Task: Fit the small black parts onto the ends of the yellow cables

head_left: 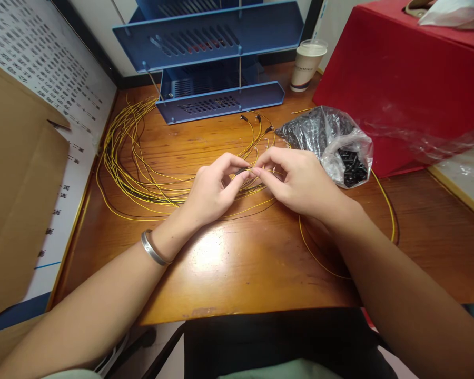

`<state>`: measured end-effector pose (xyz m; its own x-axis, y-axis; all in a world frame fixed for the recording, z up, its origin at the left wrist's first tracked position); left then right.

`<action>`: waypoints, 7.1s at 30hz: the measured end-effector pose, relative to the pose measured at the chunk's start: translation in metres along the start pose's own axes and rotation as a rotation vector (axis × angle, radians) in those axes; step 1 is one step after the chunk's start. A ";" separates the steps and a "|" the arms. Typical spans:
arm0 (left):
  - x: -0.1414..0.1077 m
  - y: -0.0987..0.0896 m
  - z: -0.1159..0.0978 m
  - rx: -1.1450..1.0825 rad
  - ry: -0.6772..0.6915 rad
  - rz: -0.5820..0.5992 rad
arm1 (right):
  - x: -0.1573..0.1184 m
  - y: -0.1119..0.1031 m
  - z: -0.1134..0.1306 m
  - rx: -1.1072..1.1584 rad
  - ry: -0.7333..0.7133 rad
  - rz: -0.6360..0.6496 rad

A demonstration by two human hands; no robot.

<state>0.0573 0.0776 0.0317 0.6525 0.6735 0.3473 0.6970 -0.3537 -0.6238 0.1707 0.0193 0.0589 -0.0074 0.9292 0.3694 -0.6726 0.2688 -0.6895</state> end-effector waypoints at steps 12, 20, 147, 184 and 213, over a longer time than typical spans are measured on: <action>0.000 0.003 -0.003 -0.020 -0.004 0.037 | 0.000 -0.003 -0.001 0.018 -0.001 -0.026; 0.000 -0.002 -0.001 0.057 0.000 -0.015 | 0.000 0.000 -0.001 0.030 0.003 -0.024; -0.003 0.010 -0.015 0.137 0.126 0.085 | -0.006 0.022 0.002 -0.079 0.068 0.196; -0.004 -0.009 -0.017 0.042 0.111 -0.094 | -0.005 0.030 0.008 -0.131 0.096 0.291; 0.005 -0.033 0.014 -0.192 -0.183 -0.330 | -0.009 0.036 0.019 -0.003 0.051 0.320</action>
<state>0.0333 0.1019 0.0446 0.3335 0.8691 0.3654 0.9137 -0.2024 -0.3525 0.1326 0.0161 0.0424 -0.1810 0.9781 0.1025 -0.6397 -0.0379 -0.7677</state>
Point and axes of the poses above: each hand's wrist, its own x-axis towards the middle knuckle, its own y-axis out of the palm, z = x × y, the point moved 10 cm from there along x, towards the middle knuckle, and after that the axes turned 8 degrees about x, right-handed, at the moved point
